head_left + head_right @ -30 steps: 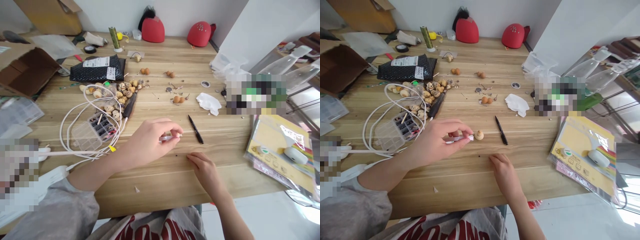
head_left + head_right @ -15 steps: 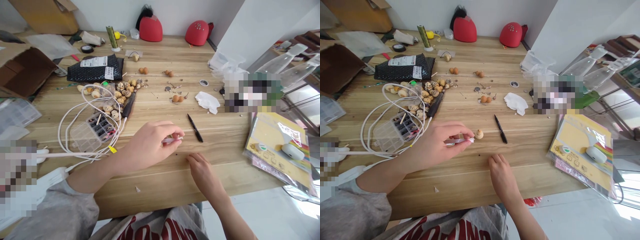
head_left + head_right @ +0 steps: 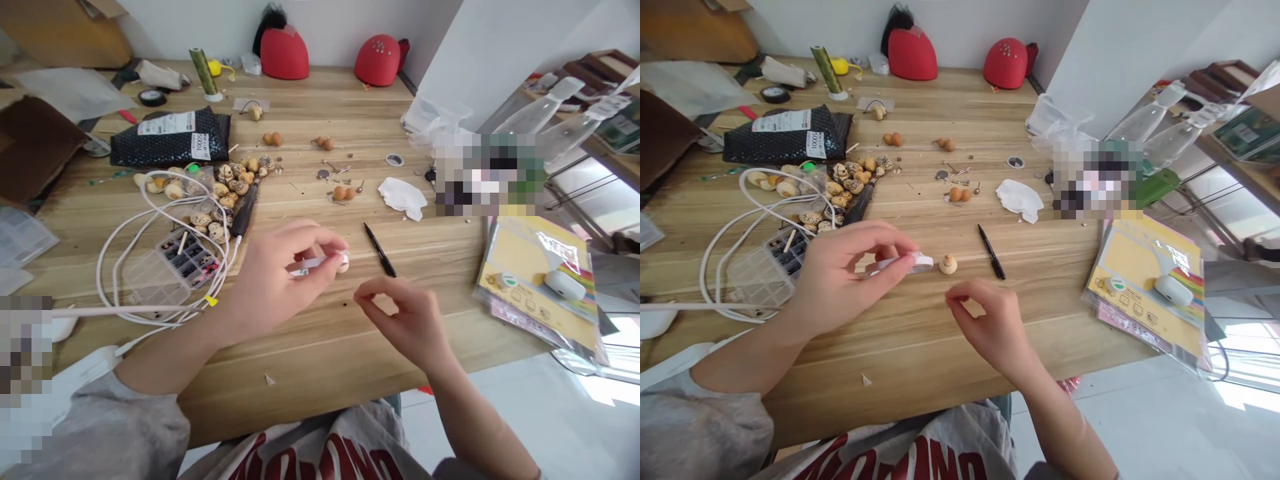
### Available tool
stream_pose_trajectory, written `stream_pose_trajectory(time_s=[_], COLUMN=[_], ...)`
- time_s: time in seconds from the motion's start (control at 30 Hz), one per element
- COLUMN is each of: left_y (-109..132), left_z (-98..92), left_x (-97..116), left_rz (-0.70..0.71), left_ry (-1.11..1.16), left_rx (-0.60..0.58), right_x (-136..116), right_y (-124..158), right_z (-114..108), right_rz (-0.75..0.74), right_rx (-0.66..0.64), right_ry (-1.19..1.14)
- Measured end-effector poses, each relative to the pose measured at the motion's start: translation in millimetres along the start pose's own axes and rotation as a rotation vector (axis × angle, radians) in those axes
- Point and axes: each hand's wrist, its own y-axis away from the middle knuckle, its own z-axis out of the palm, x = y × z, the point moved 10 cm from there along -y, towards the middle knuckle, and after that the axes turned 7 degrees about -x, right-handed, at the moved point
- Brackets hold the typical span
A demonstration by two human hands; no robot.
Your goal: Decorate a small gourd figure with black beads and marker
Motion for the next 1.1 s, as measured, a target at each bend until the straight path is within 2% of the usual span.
stream_pose_trajectory(time_s=[0.13,0.27,0.47,0.67,0.87,1.1], left_y=[5.1,8.5,11.0,7.2,4.0,3.4], left_z=[-17.3,-34.1,-52.3,-41.5,-34.3,-34.5], left_x=[1.4,10.9,17.6,15.9,6.5,9.5], left_rz=[0.063,0.211,0.229,0.212,0.132,0.163], left_ry=[0.132,0.213,0.219,0.207,0.224,0.126], left_rx=[0.127,0.178,0.244,0.142,0.094,0.076], right_x=[-53.1,-75.8,-70.3,-64.2,-58.7,-60.3], right_y=[-21.7,-41.2,-53.9,-57.2,-58.6,-58.8], right_z=[-35.8,-33.8,-30.5,-24.2,-16.7,-17.6], right_rz=[-0.18,-0.241,-0.217,-0.184,-0.151,-0.159], right_rx=[0.199,0.19,0.166,0.088,0.046,0.037], right_ry=[-0.327,-0.514,-0.649,-0.692,-0.686,-0.659])
